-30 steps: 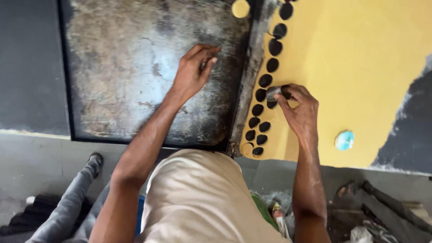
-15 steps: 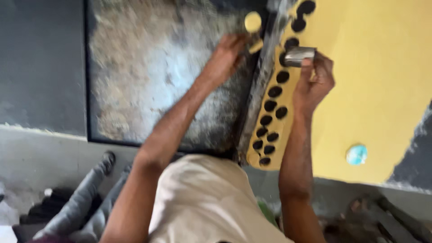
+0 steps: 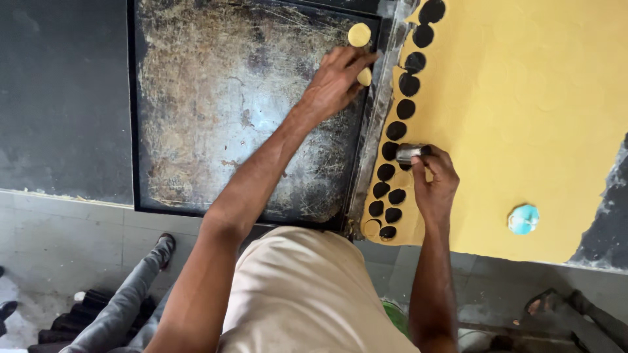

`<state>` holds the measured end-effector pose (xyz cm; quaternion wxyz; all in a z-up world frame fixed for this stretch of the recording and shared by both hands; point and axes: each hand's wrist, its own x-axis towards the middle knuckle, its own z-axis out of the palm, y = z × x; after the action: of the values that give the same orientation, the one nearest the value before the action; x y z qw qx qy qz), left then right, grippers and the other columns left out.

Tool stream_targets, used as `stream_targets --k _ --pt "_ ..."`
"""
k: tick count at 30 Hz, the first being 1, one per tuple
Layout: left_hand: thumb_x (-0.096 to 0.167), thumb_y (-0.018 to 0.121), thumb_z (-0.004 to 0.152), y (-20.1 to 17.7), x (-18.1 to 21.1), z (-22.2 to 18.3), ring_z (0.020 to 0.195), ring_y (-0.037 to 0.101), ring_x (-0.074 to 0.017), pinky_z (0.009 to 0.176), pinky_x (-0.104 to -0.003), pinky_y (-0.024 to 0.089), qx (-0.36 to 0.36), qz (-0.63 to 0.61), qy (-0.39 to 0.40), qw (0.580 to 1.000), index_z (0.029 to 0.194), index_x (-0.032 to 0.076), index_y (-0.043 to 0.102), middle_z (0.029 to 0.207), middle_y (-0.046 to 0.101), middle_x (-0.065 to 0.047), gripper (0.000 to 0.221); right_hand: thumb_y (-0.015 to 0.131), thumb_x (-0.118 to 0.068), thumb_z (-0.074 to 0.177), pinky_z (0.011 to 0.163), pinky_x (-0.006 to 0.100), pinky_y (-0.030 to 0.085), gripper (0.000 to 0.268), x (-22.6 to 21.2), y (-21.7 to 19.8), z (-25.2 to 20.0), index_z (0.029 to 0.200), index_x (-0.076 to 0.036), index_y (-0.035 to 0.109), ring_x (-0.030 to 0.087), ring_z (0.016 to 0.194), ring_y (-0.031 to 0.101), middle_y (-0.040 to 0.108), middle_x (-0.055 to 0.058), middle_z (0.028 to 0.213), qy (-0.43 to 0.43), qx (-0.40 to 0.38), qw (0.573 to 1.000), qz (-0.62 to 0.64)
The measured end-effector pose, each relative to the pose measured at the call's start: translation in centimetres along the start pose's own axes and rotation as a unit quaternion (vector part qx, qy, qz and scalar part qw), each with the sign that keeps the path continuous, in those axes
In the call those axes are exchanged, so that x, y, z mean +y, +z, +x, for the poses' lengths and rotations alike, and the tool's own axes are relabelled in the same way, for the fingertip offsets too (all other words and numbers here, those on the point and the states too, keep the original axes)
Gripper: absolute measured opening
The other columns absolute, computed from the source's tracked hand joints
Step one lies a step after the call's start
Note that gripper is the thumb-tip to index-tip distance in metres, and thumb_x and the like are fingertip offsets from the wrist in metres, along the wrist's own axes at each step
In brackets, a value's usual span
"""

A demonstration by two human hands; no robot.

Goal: The person uses a metal cutter to stamp out round shapes from a sheet of yellow dough and places them onto a large black baking tray by hand.

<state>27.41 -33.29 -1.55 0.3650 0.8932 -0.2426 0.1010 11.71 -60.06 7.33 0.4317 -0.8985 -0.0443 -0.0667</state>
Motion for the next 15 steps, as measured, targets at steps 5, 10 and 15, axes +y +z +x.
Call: stream_targets --k 5,10,15 --pt "0.021 0.092 0.078 -0.9 -1.2 -3.0 0.131 0.051 -0.0294 0.117 -0.040 0.046 -0.025 0.004 0.008 1.000 0.123 0.016 0.066 0.138 0.058 -0.011 0.052 0.075 0.002 0.099 0.086 0.032 0.058 0.010 1.1 -0.6 -0.6 0.105 0.006 0.068 0.025 0.105 0.072 0.070 0.020 0.123 0.009 0.004 1.000 -0.004" --pt "0.023 0.091 0.076 -0.1 -0.8 -3.9 0.125 0.054 -0.0312 0.110 -0.043 0.048 -0.026 0.011 0.000 1.000 0.136 0.003 0.066 0.137 0.059 -0.016 0.068 0.076 0.000 0.099 0.083 0.031 0.058 0.011 1.3 -1.0 -0.4 0.103 0.006 0.068 0.024 0.102 0.072 0.070 0.020 0.123 0.037 0.008 0.999 -0.005" --pt "0.020 0.090 0.085 0.7 -1.7 -1.4 0.120 0.057 -0.0277 0.103 -0.043 0.050 0.018 0.048 -0.034 0.998 0.132 0.006 0.069 0.128 0.064 -0.012 0.052 0.076 -0.001 0.097 0.085 0.035 0.060 0.011 0.3 -0.9 0.5 0.104 0.005 0.069 0.030 0.114 0.070 0.067 0.022 0.127 0.024 -0.003 0.999 -0.026"
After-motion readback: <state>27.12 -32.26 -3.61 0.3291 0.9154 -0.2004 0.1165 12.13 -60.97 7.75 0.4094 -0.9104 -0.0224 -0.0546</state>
